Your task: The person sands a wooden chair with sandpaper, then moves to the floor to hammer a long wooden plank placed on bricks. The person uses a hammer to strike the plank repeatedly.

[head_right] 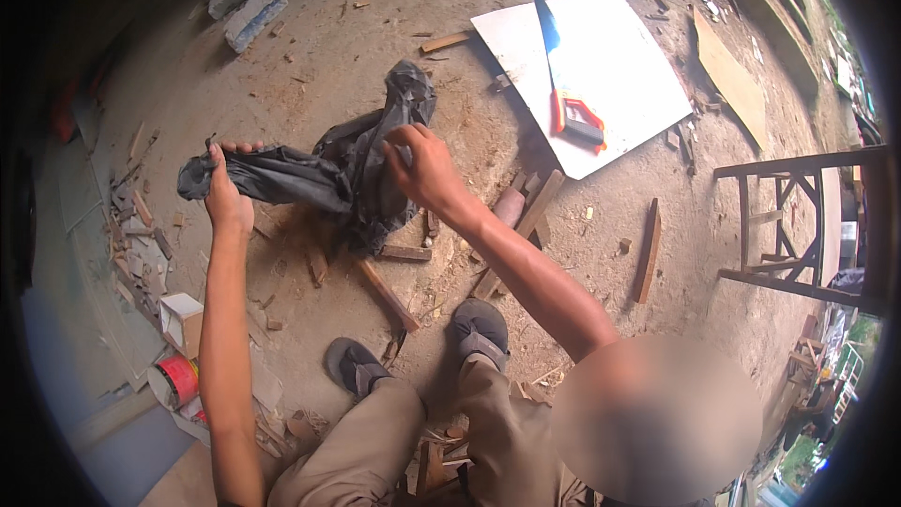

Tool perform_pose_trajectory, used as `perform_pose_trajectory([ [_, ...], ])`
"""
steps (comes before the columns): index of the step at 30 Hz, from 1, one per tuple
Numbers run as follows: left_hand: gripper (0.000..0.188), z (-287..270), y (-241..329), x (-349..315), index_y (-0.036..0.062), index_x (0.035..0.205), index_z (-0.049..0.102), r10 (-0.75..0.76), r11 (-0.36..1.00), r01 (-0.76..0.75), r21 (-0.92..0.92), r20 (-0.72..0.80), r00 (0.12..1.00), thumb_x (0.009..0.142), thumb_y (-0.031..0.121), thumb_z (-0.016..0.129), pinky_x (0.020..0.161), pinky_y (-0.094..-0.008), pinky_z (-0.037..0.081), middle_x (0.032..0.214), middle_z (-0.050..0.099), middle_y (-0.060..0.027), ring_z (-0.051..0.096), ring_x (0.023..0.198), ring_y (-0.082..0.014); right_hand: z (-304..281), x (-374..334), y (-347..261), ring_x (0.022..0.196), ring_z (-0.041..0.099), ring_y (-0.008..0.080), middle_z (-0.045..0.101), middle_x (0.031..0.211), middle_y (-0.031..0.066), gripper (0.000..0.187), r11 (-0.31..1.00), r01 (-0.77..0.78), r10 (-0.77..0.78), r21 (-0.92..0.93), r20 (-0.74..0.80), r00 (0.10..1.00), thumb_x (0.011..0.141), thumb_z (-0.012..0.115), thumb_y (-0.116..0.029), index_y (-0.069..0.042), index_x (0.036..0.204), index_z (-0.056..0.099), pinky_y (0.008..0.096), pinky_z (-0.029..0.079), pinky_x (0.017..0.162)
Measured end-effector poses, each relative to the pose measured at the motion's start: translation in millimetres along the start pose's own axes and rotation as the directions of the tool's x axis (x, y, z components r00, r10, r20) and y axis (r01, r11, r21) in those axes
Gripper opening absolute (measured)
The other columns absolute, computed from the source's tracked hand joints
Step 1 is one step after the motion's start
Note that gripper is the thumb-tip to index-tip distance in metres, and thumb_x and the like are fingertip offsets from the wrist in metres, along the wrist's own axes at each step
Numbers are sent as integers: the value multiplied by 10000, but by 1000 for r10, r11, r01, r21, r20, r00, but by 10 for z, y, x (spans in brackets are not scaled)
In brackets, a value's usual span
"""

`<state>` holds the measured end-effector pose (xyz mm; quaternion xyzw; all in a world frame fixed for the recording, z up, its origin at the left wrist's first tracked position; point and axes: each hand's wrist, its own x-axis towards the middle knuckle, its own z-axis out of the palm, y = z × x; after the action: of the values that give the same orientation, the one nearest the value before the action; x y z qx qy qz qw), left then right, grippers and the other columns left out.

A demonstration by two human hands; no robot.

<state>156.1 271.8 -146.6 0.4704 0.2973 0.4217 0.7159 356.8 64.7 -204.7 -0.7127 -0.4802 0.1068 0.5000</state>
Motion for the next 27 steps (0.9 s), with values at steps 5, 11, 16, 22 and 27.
perform_pose_trajectory([
  [5,287,-293,151,-87,69,917,501,65,989,-86,-120,-173,983,985,344,542,920,-428,480,886,592,-98,620,944,-288,197,118,-228,1163,554,322,627,1103,184,323,916,401,-391,-12,192,900,897,645,-178,-32,1174,567,412,470,967],
  [11,323,-568,320,46,65,969,511,141,940,-208,-270,-248,958,1010,381,462,976,-445,455,966,623,-132,607,989,-302,535,-5,412,956,645,284,682,937,101,286,668,493,32,-558,683,729,923,521,-333,-97,1031,641,522,369,1013],
  [16,491,-986,-310,-108,40,1249,552,109,990,-70,121,-357,928,1024,446,393,1048,-366,382,1262,590,-124,547,1173,-225,175,-302,594,778,648,405,630,766,222,127,840,70,254,-538,505,825,864,501,-91,-45,945,587,494,516,679],
  [22,478,-903,-385,-498,-4,1216,584,116,707,193,681,-381,917,969,401,534,923,-342,456,1188,629,-135,602,1078,-217,379,1,528,1115,540,424,579,1090,309,429,840,382,-148,-386,515,844,772,525,-2,-58,1192,597,454,416,992],
  [27,463,-1012,-544,-692,-41,1185,574,118,781,23,625,-184,976,866,261,720,962,-361,412,1213,591,-173,545,1124,-228,608,-80,506,1268,431,381,458,1324,254,546,804,252,96,-538,536,838,838,629,-267,-87,1334,489,486,329,1083],
])
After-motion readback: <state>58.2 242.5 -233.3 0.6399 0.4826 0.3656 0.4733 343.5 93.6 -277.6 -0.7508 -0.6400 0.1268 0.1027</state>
